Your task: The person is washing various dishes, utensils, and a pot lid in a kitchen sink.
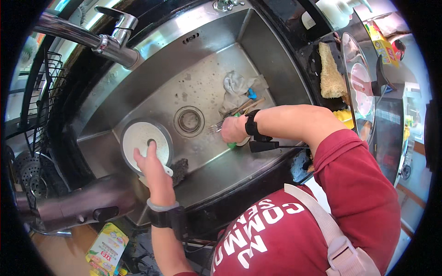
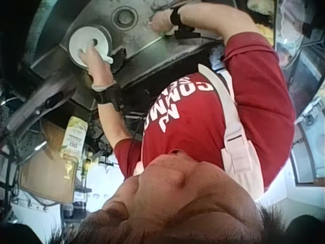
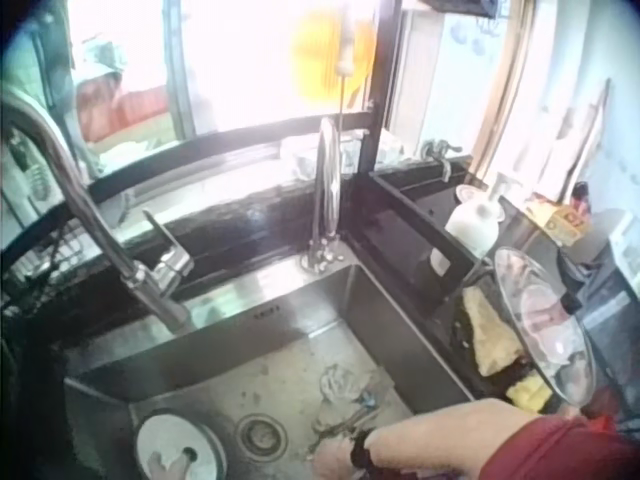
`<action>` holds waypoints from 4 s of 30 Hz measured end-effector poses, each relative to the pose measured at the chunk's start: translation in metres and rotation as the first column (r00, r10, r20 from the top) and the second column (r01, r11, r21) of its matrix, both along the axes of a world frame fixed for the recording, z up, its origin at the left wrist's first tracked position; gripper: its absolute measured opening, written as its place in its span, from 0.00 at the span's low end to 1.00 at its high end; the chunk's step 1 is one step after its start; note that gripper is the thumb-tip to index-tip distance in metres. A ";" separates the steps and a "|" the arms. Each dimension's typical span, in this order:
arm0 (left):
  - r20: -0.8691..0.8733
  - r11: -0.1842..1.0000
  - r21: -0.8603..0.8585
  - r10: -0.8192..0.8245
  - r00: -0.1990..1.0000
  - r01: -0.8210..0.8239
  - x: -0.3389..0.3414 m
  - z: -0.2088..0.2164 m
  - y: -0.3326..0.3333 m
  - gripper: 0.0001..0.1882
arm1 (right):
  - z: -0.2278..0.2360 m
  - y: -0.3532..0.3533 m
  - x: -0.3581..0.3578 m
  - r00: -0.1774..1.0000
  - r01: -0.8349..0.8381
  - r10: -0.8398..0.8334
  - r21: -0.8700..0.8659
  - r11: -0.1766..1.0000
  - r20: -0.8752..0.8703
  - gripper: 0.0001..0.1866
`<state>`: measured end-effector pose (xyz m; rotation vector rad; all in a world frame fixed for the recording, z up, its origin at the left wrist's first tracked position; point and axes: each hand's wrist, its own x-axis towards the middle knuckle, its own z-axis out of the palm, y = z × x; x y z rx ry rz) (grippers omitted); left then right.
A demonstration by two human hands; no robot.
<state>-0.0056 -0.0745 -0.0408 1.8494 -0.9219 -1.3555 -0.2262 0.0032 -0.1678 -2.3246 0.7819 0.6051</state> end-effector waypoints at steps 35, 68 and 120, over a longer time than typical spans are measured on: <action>-0.499 0.832 0.482 0.003 0.866 0.275 -0.054 -0.044 0.025 0.19 | 0.065 -0.031 0.007 0.517 0.817 -0.830 0.166 0.552 0.212 0.19; -0.024 0.864 0.060 -0.499 0.866 0.500 -0.042 0.046 0.054 0.12 | 0.151 -0.042 0.014 0.155 0.800 -0.682 0.314 0.511 0.714 0.11; -0.778 0.871 0.217 -0.119 0.617 0.442 -0.037 0.029 0.031 0.25 | 0.172 -0.015 0.013 -0.030 0.808 -0.759 0.462 0.365 0.650 0.23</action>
